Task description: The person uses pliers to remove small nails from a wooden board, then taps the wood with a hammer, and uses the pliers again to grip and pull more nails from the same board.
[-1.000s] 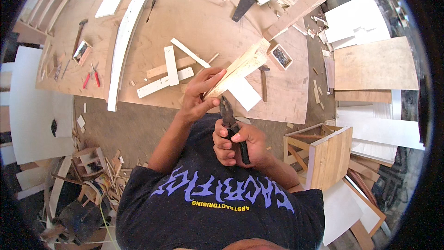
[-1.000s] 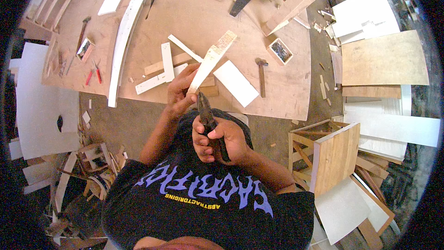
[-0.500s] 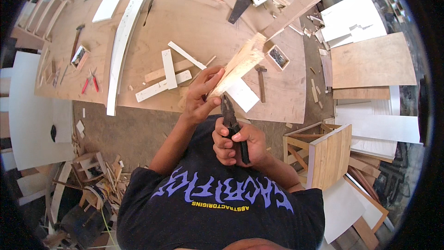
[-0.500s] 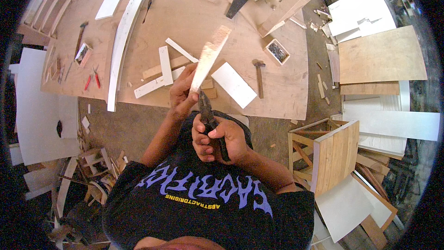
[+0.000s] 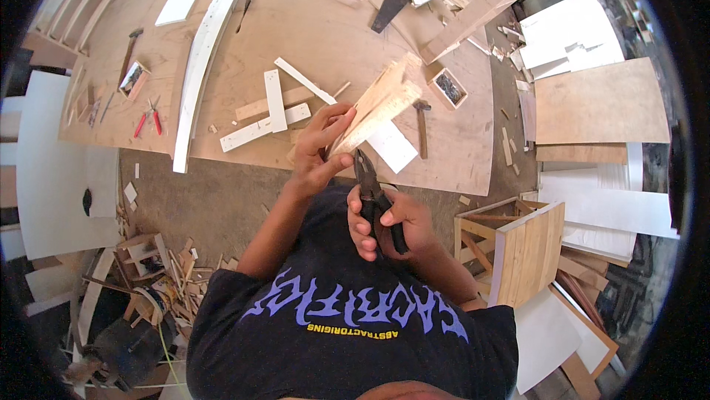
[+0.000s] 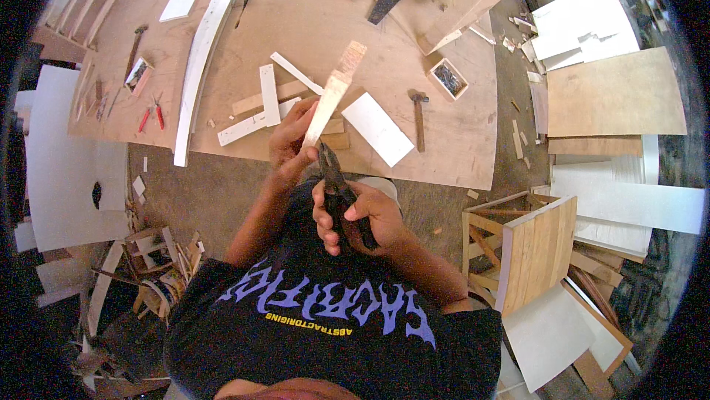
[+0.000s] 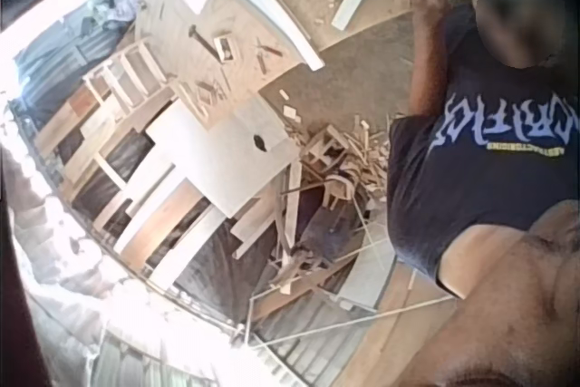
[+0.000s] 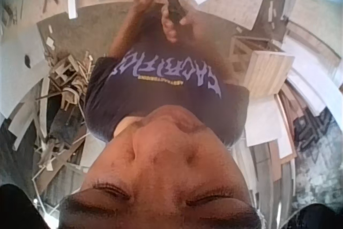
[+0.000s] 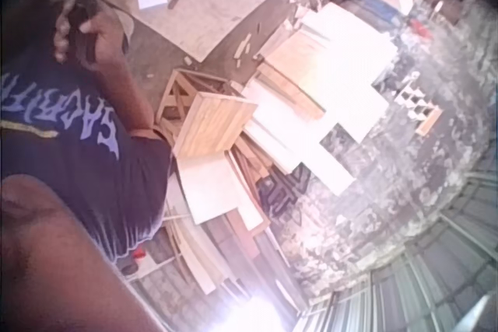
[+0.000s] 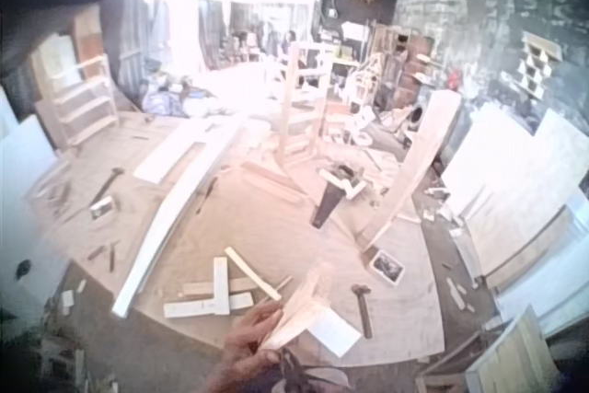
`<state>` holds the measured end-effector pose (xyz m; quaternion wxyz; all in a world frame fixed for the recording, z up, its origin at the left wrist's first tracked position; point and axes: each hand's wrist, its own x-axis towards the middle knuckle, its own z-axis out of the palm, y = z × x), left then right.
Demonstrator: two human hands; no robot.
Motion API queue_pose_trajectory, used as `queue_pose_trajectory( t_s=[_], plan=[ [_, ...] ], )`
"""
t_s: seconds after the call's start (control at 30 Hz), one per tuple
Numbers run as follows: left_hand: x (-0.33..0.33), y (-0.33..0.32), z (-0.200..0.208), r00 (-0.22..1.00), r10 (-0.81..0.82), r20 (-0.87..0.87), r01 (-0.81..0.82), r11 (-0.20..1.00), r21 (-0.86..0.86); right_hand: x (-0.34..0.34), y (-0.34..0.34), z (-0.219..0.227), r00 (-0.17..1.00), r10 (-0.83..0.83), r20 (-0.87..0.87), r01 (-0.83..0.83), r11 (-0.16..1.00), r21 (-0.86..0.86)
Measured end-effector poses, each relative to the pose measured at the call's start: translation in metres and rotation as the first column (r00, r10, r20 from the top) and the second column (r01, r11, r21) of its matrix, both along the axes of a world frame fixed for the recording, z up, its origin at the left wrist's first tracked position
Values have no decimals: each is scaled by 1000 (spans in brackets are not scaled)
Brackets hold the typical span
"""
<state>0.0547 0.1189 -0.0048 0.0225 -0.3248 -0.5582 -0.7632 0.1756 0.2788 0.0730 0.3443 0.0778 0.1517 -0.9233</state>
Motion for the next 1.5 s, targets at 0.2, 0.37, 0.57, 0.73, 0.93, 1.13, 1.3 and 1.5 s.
queue_pose_trajectory(
  t_s=[0.2, 0.37, 0.57, 0.73, 0.93, 1.13, 1.3, 1.5],
  plan=[
    [11, 2, 2, 999, -37, 14, 37, 999, -37, 8, 7, -5, 998, 43, 35, -46, 995, 87],
    [17, 4, -1, 997, -82, -1, 82, 992, -98, 15, 12, 8, 995, 32, 93, -43, 992, 118],
    [41, 23, 2, 995, -81, 60, 86, 993, -86, 30, 34, 11, 997, 74, 2, -74, 995, 65],
    [61, 47, 13, 996, -74, 42, 78, 991, -112, 51, 55, 15, 989, 82, 123, -83, 997, 1],
    [83, 76, 13, 998, -18, -54, 10, 988, -155, 69, 79, 31, 985, 108, 131, -114, 993, 37],
    [98, 93, 14, 997, -13, -75, -1, 984, -177, 81, 106, 20, 975, 164, 148, -168, 986, 16],
    [109, 97, 15, 997, 2, -82, -20, 976, -215, 84, 122, 19, 959, 242, 147, -246, 969, 13],
    [116, 99, 17, 998, 6, -59, -18, 979, -204, 83, 134, 16, 934, 329, 137, -334, 943, 12]
  ],
)
